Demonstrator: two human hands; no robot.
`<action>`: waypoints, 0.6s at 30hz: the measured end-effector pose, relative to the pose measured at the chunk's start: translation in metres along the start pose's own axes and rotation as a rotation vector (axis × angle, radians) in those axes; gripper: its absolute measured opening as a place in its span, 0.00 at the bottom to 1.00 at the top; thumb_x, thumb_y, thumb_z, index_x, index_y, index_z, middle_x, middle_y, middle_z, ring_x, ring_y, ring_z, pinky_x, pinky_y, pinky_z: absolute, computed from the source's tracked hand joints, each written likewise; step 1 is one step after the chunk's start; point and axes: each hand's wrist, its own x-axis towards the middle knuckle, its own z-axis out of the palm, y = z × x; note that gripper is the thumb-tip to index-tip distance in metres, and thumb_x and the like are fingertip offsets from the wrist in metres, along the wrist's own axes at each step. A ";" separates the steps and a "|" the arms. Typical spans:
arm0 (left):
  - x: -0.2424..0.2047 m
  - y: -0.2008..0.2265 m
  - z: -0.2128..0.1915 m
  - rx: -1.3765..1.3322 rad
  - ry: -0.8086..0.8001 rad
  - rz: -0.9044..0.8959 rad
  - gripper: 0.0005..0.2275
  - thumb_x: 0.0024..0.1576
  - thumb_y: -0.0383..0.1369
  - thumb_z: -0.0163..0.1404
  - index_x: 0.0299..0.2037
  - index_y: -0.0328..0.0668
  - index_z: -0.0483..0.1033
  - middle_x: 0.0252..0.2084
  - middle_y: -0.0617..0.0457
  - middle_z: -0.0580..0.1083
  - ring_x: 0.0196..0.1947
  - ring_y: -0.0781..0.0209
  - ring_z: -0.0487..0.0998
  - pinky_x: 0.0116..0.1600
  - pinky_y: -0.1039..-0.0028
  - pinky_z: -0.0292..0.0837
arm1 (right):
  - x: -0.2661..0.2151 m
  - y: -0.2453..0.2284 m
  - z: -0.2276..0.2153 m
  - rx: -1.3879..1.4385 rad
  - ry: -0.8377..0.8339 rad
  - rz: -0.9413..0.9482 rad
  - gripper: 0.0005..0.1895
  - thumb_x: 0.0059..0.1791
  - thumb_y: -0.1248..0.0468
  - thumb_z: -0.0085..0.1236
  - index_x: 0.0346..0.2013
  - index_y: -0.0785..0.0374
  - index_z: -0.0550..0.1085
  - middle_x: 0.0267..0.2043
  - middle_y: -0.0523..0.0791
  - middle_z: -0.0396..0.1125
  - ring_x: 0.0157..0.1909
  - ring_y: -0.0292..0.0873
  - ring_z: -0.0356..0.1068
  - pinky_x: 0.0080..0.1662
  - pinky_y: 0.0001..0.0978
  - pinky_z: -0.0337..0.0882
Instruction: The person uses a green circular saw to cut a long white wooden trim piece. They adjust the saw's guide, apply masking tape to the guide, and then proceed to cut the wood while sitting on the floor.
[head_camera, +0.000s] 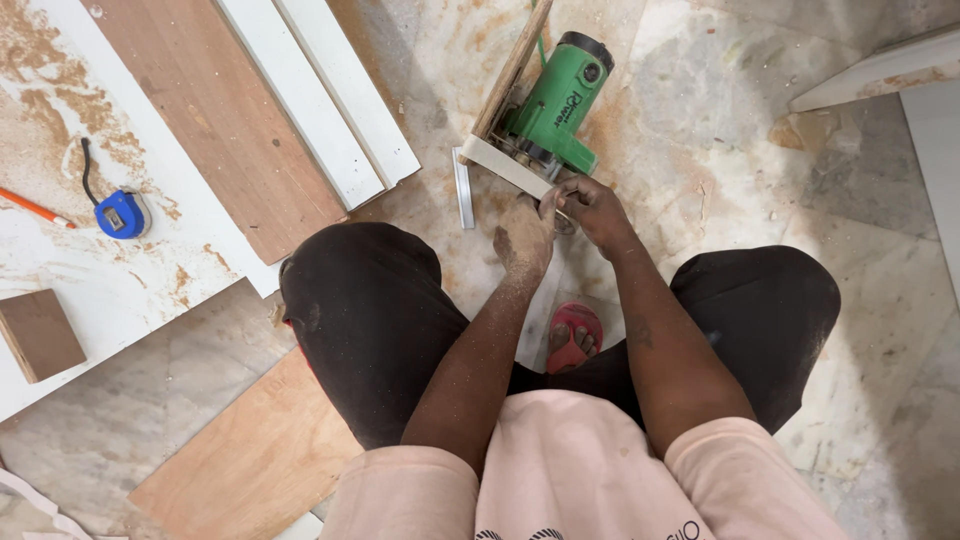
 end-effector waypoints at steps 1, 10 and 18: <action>0.000 -0.001 0.001 -0.005 -0.007 0.004 0.28 0.61 0.59 0.45 0.42 0.37 0.78 0.39 0.40 0.79 0.41 0.43 0.82 0.46 0.54 0.76 | 0.001 0.003 -0.001 0.020 0.006 -0.003 0.06 0.54 0.69 0.57 0.45 0.66 0.75 0.40 0.43 0.72 0.40 0.35 0.69 0.43 0.27 0.71; 0.000 0.000 -0.003 -0.055 0.038 0.033 0.22 0.57 0.54 0.53 0.37 0.39 0.81 0.37 0.45 0.81 0.39 0.48 0.83 0.45 0.57 0.78 | 0.013 0.014 0.006 0.012 0.110 0.042 0.08 0.51 0.75 0.56 0.45 0.68 0.75 0.33 0.43 0.69 0.31 0.34 0.67 0.34 0.26 0.70; 0.010 0.005 -0.012 -0.001 0.004 -0.028 0.25 0.50 0.59 0.55 0.38 0.44 0.84 0.37 0.45 0.81 0.38 0.45 0.83 0.44 0.57 0.77 | 0.021 0.040 0.007 0.176 0.118 0.073 0.04 0.54 0.71 0.57 0.42 0.67 0.77 0.36 0.41 0.71 0.33 0.32 0.67 0.35 0.26 0.69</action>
